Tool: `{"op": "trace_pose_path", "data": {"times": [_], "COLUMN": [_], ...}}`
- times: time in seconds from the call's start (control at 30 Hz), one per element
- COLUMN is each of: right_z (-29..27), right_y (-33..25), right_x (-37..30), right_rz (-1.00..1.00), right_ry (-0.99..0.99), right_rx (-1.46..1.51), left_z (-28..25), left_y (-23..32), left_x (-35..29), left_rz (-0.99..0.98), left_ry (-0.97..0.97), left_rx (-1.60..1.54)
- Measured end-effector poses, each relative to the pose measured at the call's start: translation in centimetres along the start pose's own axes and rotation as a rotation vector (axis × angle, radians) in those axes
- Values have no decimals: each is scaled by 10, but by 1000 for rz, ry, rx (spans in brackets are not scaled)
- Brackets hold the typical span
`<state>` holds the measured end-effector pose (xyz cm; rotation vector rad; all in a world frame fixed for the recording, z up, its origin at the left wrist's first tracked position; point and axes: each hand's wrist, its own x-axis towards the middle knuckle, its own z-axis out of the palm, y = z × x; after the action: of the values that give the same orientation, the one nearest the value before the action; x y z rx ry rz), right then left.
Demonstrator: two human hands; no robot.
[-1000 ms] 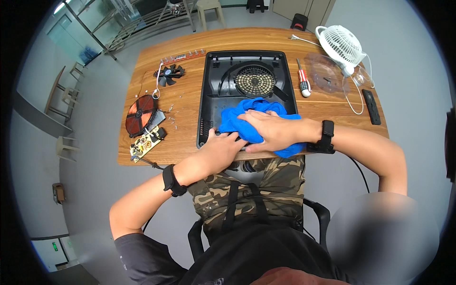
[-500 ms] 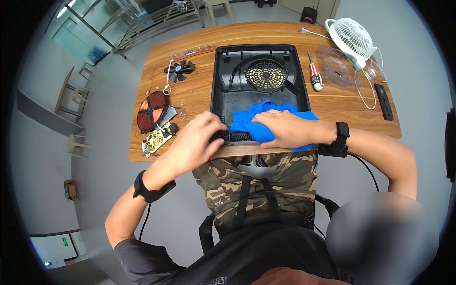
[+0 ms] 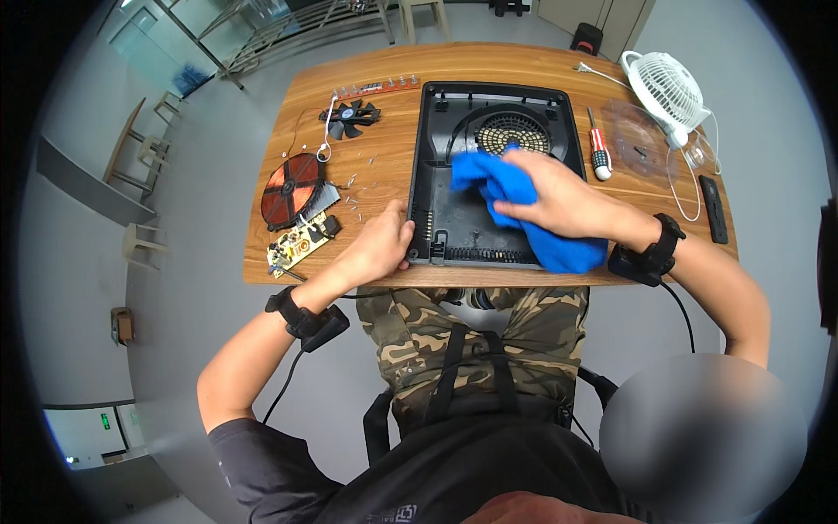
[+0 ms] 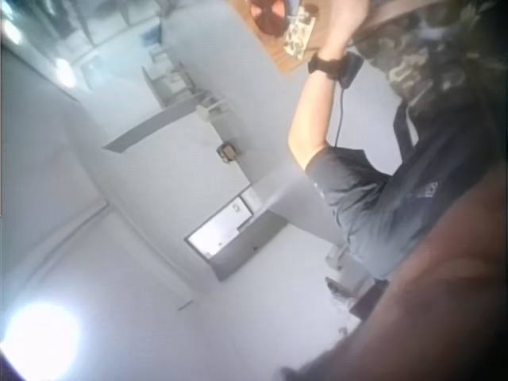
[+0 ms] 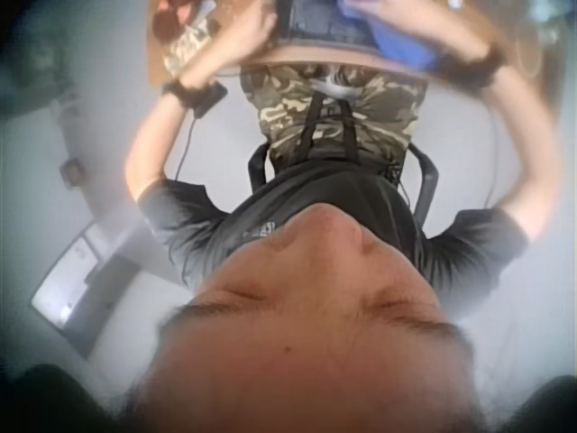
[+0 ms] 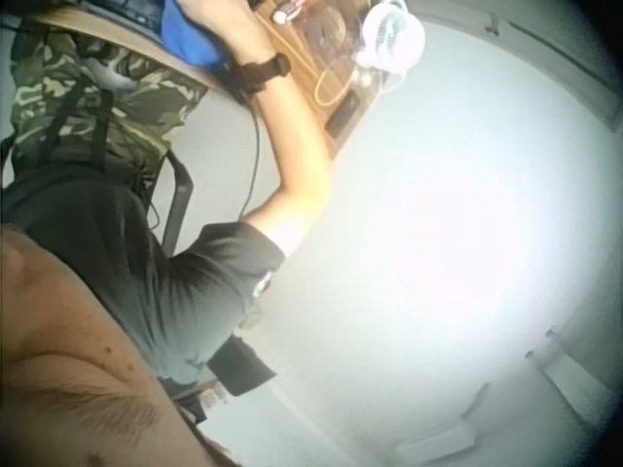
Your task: The person wipes the interior and exterior of a black plastic device housing with a blue cloth, then places a copper-colored fan and a circuit board inside. They use a screwdriver to fasten the components into the housing.
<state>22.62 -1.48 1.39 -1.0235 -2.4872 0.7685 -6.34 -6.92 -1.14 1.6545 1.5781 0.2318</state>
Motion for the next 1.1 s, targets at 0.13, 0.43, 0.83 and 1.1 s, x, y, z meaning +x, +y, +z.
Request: {"op": "trace_pose_path", "data": {"times": [0.13, 0.43, 0.83, 1.1], "right_z": [29, 70, 54, 43], "right_y": [-5, -7, -12, -8], "right_x": [31, 62, 68, 68], "right_rz": [-103, 41, -119, -116], "right_ry": [156, -359, -488, -518], "right_rx": [-71, -135, -88, -123], "left_z": [1, 2, -3, -1], "left_y": [-15, -14, -16, -22], "left_x": [14, 16, 20, 28], "left_rz": [29, 83, 230, 159], "left_ry": [-60, -54, -79, -126], "left_rx": [29, 206, 140, 295]}}
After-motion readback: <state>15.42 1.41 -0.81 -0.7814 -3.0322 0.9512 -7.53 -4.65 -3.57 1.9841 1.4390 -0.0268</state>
